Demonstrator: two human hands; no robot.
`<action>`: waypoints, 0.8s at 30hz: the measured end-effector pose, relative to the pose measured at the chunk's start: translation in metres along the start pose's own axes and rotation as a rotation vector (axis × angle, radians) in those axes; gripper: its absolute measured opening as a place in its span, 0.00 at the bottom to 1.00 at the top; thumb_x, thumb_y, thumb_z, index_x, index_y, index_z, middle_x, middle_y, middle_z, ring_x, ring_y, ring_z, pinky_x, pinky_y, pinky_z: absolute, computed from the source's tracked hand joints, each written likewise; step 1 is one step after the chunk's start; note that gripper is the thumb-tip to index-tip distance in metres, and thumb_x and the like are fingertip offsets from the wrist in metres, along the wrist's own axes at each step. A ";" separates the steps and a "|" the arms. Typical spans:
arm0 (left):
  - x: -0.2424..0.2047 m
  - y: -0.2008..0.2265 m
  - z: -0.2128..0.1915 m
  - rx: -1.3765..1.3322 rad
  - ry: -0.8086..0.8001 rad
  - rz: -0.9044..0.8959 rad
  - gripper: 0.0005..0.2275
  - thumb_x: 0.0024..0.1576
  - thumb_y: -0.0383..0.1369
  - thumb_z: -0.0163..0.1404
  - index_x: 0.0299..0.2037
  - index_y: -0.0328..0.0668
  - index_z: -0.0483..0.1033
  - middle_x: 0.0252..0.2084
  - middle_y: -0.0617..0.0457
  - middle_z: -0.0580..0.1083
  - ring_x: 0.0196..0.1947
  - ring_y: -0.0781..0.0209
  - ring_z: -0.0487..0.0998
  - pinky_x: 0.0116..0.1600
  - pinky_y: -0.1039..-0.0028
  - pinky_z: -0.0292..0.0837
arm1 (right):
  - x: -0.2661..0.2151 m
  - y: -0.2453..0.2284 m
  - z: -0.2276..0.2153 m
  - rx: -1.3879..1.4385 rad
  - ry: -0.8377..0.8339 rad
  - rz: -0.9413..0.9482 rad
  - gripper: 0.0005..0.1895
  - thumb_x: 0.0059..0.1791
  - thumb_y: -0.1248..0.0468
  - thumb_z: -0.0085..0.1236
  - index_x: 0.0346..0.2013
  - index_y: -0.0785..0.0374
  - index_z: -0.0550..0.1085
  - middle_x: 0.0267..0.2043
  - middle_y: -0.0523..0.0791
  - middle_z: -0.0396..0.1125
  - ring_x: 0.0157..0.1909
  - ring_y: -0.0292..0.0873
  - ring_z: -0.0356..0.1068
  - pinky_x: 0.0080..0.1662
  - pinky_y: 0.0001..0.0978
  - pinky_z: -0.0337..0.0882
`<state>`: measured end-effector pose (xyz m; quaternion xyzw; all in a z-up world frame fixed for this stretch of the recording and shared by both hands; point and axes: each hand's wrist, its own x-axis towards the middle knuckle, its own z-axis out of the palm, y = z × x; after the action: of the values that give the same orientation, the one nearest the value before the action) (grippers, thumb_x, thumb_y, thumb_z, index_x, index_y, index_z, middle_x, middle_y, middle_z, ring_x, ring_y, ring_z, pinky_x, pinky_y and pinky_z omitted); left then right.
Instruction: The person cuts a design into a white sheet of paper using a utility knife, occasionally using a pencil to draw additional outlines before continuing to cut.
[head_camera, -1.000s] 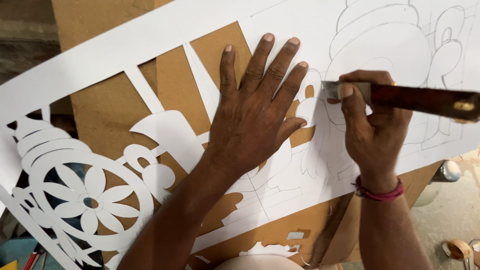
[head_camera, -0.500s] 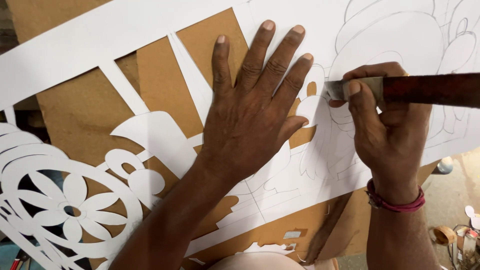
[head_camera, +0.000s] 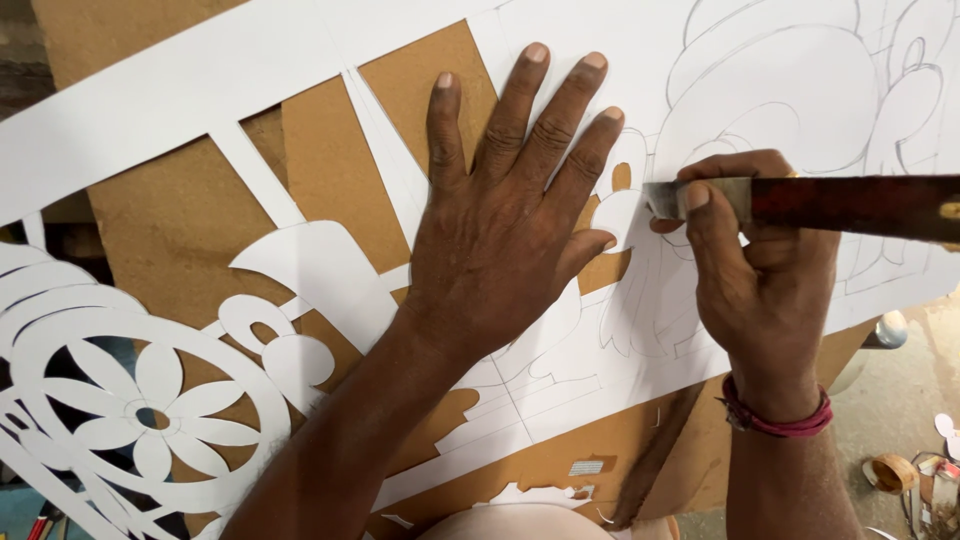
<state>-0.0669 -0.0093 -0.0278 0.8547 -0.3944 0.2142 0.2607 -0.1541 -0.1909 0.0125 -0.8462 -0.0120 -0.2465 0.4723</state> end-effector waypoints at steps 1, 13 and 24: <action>0.000 0.000 0.000 0.003 0.002 -0.001 0.39 0.55 0.54 0.65 0.74 0.47 0.66 0.81 0.50 0.49 0.81 0.47 0.41 0.80 0.32 0.29 | -0.001 0.000 0.000 -0.011 -0.007 0.008 0.07 0.64 0.69 0.51 0.48 0.73 0.70 0.39 0.48 0.71 0.41 0.37 0.75 0.45 0.24 0.78; 0.001 0.003 -0.006 0.024 0.031 0.013 0.30 0.59 0.43 0.62 0.70 0.45 0.67 0.79 0.50 0.51 0.80 0.48 0.41 0.78 0.34 0.28 | -0.019 0.027 0.003 0.102 0.117 -0.063 0.08 0.64 0.68 0.50 0.46 0.73 0.73 0.37 0.47 0.71 0.36 0.37 0.73 0.42 0.27 0.77; 0.004 0.015 -0.008 0.027 0.008 -0.126 0.26 0.55 0.29 0.56 0.67 0.42 0.69 0.77 0.47 0.51 0.78 0.45 0.43 0.75 0.33 0.28 | -0.020 0.026 -0.027 0.368 0.006 -0.092 0.11 0.64 0.63 0.55 0.54 0.70 0.69 0.48 0.48 0.70 0.49 0.39 0.74 0.58 0.35 0.79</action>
<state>-0.0776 -0.0150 -0.0146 0.8805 -0.3357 0.2060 0.2638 -0.1764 -0.2234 -0.0053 -0.7433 -0.0942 -0.2640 0.6073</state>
